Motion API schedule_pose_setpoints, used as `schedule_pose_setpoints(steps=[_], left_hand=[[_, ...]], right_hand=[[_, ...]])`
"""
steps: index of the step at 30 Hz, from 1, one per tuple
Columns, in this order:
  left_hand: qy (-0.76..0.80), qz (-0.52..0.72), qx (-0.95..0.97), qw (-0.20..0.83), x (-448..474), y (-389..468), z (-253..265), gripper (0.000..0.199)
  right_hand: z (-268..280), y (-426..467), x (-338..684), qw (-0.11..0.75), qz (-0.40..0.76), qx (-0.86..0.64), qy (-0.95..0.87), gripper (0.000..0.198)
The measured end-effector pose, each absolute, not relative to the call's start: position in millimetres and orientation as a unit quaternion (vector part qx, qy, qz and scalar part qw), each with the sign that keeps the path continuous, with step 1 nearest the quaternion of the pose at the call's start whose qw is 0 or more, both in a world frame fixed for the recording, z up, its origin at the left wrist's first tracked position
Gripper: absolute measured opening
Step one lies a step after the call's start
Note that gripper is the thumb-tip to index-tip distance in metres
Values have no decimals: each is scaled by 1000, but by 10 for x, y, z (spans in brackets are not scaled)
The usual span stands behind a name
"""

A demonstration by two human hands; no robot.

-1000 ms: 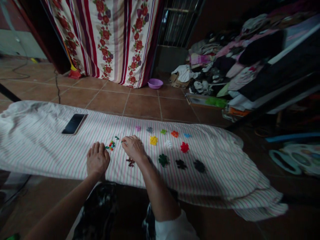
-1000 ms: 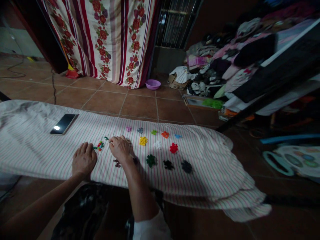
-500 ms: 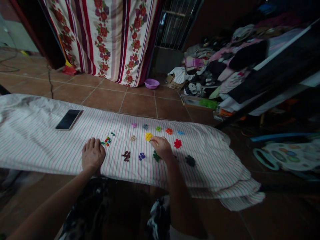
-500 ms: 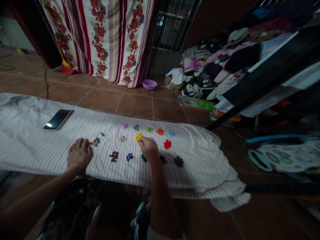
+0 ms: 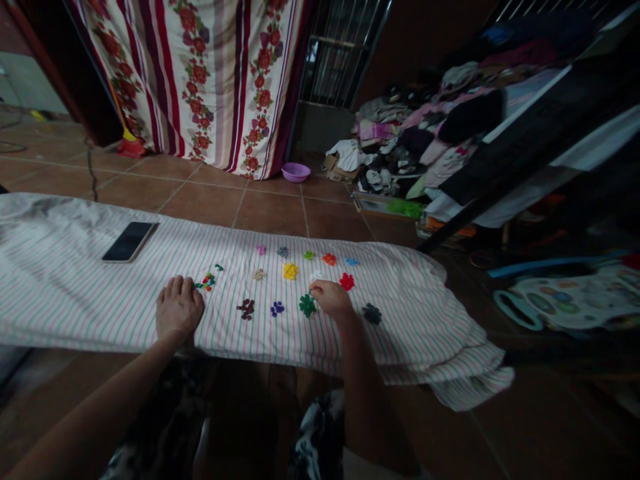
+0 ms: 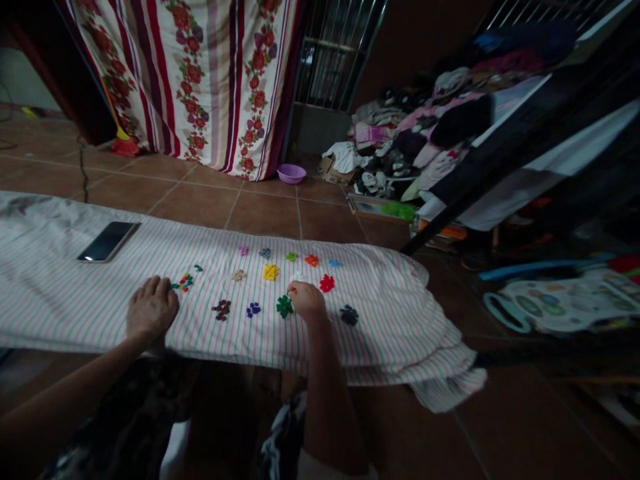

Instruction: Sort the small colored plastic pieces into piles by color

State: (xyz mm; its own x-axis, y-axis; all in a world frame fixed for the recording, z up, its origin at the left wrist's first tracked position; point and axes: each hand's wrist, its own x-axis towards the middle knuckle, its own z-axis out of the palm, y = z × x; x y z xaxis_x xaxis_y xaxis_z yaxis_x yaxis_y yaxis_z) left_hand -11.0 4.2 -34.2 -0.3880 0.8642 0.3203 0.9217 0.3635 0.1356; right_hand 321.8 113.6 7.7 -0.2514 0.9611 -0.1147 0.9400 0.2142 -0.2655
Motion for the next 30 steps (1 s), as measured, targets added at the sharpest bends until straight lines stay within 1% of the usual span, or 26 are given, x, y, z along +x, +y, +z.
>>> schedule_pose_setpoints(steps=[10,14,21,27,30], left_hand=[[-821,-130,-545,113,-111,43,-342,41],[-822,-120,-545,112,-113,41,-333,41],[-818,-147,-545,115,-146,38,-379,41],[-823,-165,-532,108,-158,37,-382,41],[-821,-142,-541,114,-166,45,-407,44]], right_hand=[[69,1148,3186,14,167,-608,-776,32],[77,1159,3208,9,180,-604,-776,29],[131,1153,3189,4,182,-602,-778,30],[201,1134,3116,30,159,-617,-770,35],[242,1126,3036,57,139,-617,-773,35]])
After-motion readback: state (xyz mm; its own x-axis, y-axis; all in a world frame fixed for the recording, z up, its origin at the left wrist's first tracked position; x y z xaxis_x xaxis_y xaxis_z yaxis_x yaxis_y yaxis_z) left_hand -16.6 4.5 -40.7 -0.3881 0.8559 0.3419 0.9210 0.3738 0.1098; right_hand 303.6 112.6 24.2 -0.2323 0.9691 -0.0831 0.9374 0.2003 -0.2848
